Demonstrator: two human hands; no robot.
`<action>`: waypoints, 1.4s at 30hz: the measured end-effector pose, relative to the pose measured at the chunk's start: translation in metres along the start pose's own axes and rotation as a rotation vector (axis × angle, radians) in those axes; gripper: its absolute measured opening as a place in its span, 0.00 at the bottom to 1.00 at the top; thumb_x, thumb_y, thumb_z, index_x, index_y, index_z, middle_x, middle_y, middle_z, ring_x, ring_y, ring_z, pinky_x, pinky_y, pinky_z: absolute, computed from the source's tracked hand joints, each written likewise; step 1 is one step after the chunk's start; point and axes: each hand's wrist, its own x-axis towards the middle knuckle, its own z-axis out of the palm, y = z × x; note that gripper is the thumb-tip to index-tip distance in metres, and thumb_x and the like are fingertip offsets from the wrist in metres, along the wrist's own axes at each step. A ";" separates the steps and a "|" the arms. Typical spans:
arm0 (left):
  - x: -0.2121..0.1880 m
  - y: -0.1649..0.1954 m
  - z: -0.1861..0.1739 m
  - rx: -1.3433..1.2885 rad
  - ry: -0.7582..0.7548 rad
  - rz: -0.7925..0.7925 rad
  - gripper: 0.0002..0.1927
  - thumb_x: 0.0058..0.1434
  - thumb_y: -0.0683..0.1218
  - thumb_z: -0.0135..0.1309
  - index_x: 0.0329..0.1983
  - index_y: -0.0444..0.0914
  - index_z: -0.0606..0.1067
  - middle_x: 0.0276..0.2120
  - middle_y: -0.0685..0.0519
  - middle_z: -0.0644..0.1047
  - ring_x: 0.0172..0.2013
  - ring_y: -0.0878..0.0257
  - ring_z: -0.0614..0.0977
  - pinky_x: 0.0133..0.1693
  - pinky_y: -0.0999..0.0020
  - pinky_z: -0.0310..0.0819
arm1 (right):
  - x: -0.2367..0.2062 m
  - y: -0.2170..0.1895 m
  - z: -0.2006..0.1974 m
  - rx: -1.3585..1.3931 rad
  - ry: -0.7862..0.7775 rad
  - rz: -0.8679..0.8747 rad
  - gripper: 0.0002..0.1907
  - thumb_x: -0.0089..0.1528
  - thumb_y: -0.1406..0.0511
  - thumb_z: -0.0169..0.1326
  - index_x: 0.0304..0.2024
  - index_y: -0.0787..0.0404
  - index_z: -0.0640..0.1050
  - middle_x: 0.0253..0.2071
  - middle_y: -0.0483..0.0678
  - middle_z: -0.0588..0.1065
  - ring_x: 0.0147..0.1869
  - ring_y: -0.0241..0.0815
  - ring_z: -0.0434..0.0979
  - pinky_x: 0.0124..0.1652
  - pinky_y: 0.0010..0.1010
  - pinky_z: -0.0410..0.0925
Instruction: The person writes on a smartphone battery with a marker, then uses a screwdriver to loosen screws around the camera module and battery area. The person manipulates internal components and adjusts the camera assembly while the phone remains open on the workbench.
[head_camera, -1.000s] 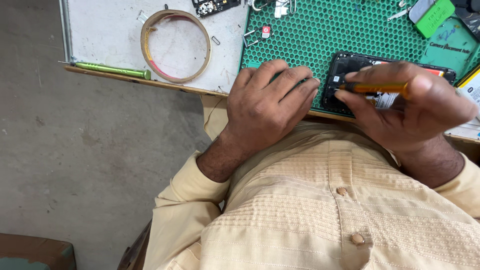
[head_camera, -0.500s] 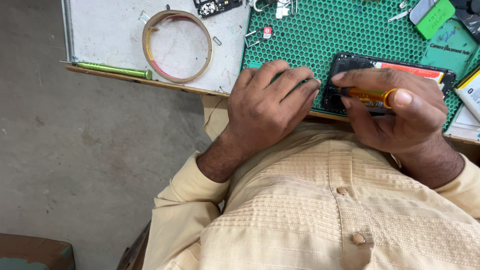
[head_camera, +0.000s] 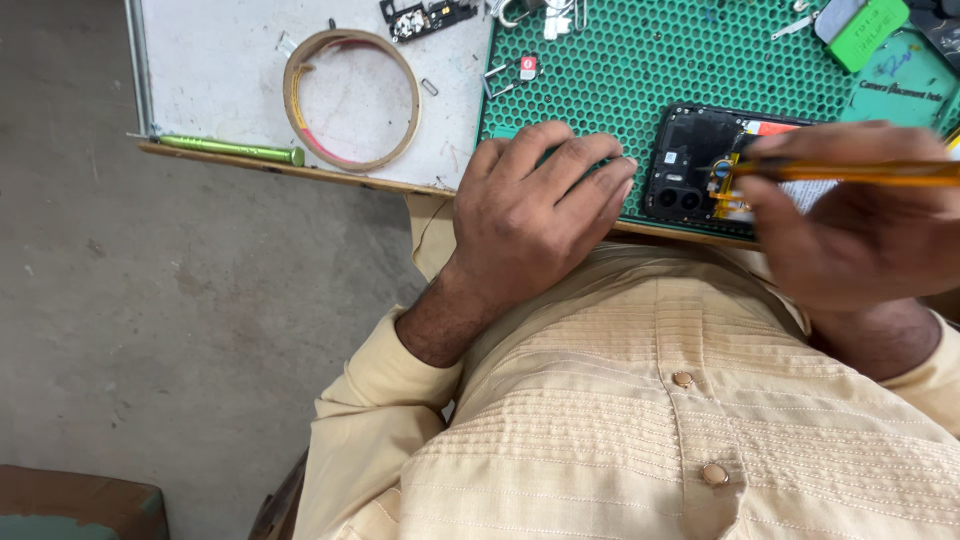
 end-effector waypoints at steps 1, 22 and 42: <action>0.001 0.000 -0.001 0.005 -0.018 0.003 0.07 0.71 0.47 0.65 0.49 0.43 0.81 0.49 0.61 0.78 0.49 0.62 0.77 0.44 0.64 0.65 | -0.010 0.004 -0.007 0.003 0.039 0.083 0.34 0.70 0.73 0.60 0.70 0.55 0.54 0.48 0.57 0.75 0.48 0.46 0.81 0.45 0.29 0.76; 0.024 0.015 -0.004 0.037 -0.161 -0.057 0.20 0.61 0.60 0.68 0.51 0.46 0.84 0.46 0.60 0.80 0.48 0.59 0.75 0.45 0.60 0.64 | -0.011 0.030 -0.070 -0.333 0.194 0.263 0.22 0.77 0.84 0.53 0.64 0.71 0.57 0.59 0.63 0.70 0.59 0.51 0.81 0.57 0.31 0.78; 0.034 0.021 -0.010 0.014 -0.217 -0.168 0.23 0.57 0.61 0.68 0.49 0.43 0.83 0.47 0.58 0.78 0.50 0.56 0.74 0.49 0.57 0.61 | 0.035 0.014 -0.059 -0.480 -0.016 0.158 0.32 0.79 0.83 0.54 0.70 0.65 0.46 0.57 0.61 0.74 0.65 0.52 0.83 0.60 0.30 0.81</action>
